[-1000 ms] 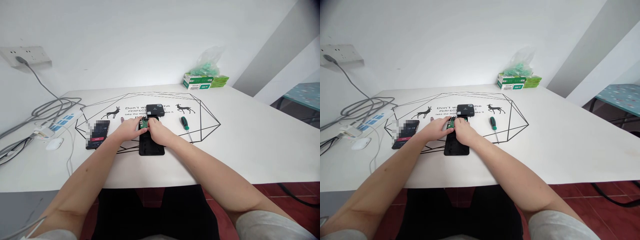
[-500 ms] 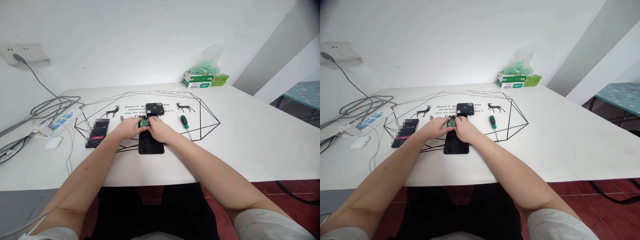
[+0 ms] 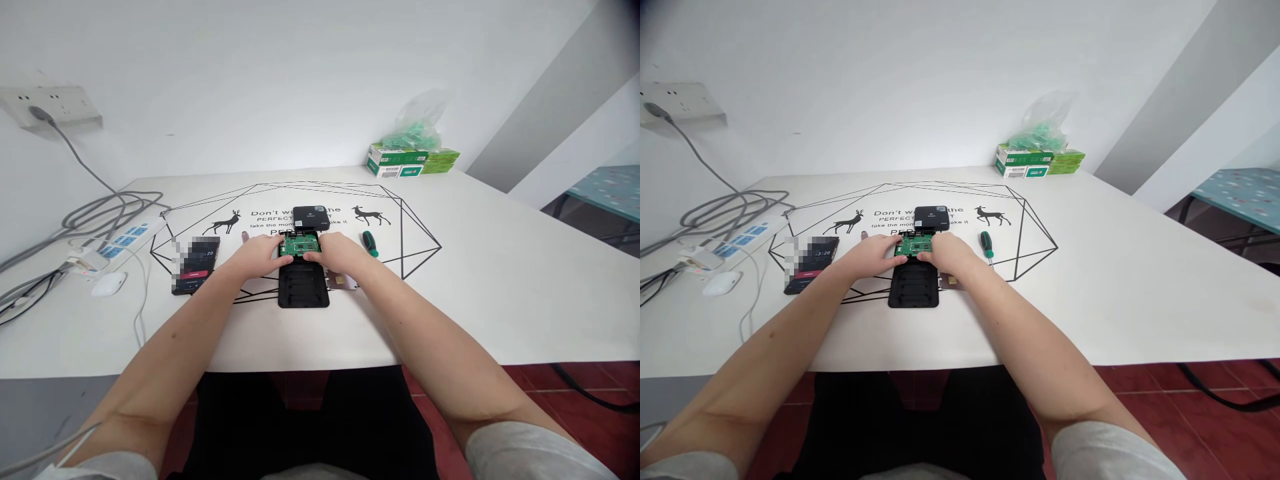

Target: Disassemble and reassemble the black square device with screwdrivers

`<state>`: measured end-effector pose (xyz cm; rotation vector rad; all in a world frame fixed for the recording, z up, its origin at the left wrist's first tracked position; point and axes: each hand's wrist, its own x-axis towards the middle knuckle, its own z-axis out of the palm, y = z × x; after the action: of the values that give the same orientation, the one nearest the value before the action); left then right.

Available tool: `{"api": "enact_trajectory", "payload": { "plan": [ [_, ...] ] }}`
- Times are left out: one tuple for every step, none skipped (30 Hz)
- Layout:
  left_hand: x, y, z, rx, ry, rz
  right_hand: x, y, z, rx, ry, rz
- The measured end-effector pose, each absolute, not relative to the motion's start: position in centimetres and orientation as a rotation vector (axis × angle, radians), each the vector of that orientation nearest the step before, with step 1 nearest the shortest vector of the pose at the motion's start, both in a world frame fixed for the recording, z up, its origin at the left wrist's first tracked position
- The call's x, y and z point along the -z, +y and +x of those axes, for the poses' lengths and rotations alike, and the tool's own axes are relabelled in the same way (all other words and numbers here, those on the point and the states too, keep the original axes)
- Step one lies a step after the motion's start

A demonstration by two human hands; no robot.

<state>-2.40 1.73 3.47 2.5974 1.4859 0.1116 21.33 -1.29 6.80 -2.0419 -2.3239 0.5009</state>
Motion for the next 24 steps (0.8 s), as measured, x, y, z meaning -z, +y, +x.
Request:
{"api": "enact_trajectory", "payload": {
  "plan": [
    [-3.5, 1.7, -2.38, -0.112, 1.482, 2.599, -6.94, -1.3, 21.3, -0.493, -2.326, -2.051],
    [-3.53, 1.67, -2.37, -0.112, 1.479, 2.6, -7.04, -1.33, 21.25, -0.478, -2.323, -2.056],
    [-3.56, 1.64, -2.36, -0.111, 1.479, 2.6, -7.09, -1.36, 21.19, -0.466, -2.318, -2.062],
    [-3.57, 1.61, -2.35, -0.108, 1.481, 2.598, -7.09, -1.37, 21.15, -0.463, -2.313, -2.066],
    [-3.58, 1.59, -2.35, -0.106, 1.482, 2.597, -7.06, -1.36, 21.11, -0.464, -2.308, -2.07],
    [-3.58, 1.58, -2.35, -0.106, 1.481, 2.596, -7.01, -1.34, 21.1, -0.464, -2.302, -2.074],
    [-3.57, 1.57, -2.36, -0.107, 1.481, 2.597, -6.94, -1.3, 21.09, -0.462, -2.299, -2.078],
    [-3.57, 1.56, -2.36, -0.109, 1.48, 2.601, -6.86, -1.26, 21.1, -0.459, -2.298, -2.077],
    [-3.57, 1.55, -2.37, -0.109, 1.48, 2.604, -6.78, -1.22, 21.12, -0.457, -2.298, -2.074],
    [-3.58, 1.53, -2.36, -0.108, 1.479, 2.606, -6.72, -1.19, 21.13, -0.455, -2.298, -2.07],
    [-3.62, 1.5, -2.35, -0.104, 1.479, 2.606, -6.66, -1.17, 21.15, -0.455, -2.299, -2.067],
    [-3.67, 1.46, -2.33, -0.102, 1.479, 2.605, -6.62, -1.16, 21.15, -0.456, -2.3, -2.065],
    [-3.74, 1.41, -2.3, -0.101, 1.48, 2.604, -6.58, -1.15, 21.14, -0.456, -2.303, -2.062],
    [-3.81, 1.35, -2.26, -0.104, 1.48, 2.603, -6.55, -1.14, 21.12, -0.451, -2.308, -2.059],
    [-3.89, 1.29, -2.22, -0.107, 1.481, 2.601, -6.53, -1.13, 21.09, -0.442, -2.314, -2.058],
    [-3.97, 1.23, -2.17, -0.111, 1.484, 2.597, -6.52, -1.13, 21.06, -0.43, -2.324, -2.056],
    [-4.03, 1.18, -2.13, -0.115, 1.485, 2.593, -6.52, -1.14, 21.01, -0.419, -2.334, -2.054],
    [-4.07, 1.14, -2.09, -0.118, 1.484, 2.588, -6.52, -1.16, 20.97, -0.408, -2.345, -2.054],
    [-4.09, 1.11, -2.06, -0.12, 1.483, 2.583, -6.54, -1.19, 20.92, -0.395, -2.354, -2.055],
    [-4.09, 1.1, -2.03, -0.121, 1.483, 2.58, -6.57, -1.22, 20.88, -0.383, -2.362, -2.056],
    [-4.07, 1.11, -2.01, -0.123, 1.482, 2.578, -6.6, -1.27, 20.84, -0.375, -2.37, -2.057],
    [-4.04, 1.12, -2.0, -0.122, 1.48, 2.578, -6.64, -1.31, 20.81, -0.367, -2.375, -2.057],
    [-4.02, 1.14, -1.98, -0.121, 1.478, 2.579, -6.68, -1.35, 20.79, -0.358, -2.378, -2.061],
    [-4.01, 1.15, -1.98, -0.121, 1.475, 2.579, -6.72, -1.39, 20.78, -0.348, -2.383, -2.063]
  ]
}}
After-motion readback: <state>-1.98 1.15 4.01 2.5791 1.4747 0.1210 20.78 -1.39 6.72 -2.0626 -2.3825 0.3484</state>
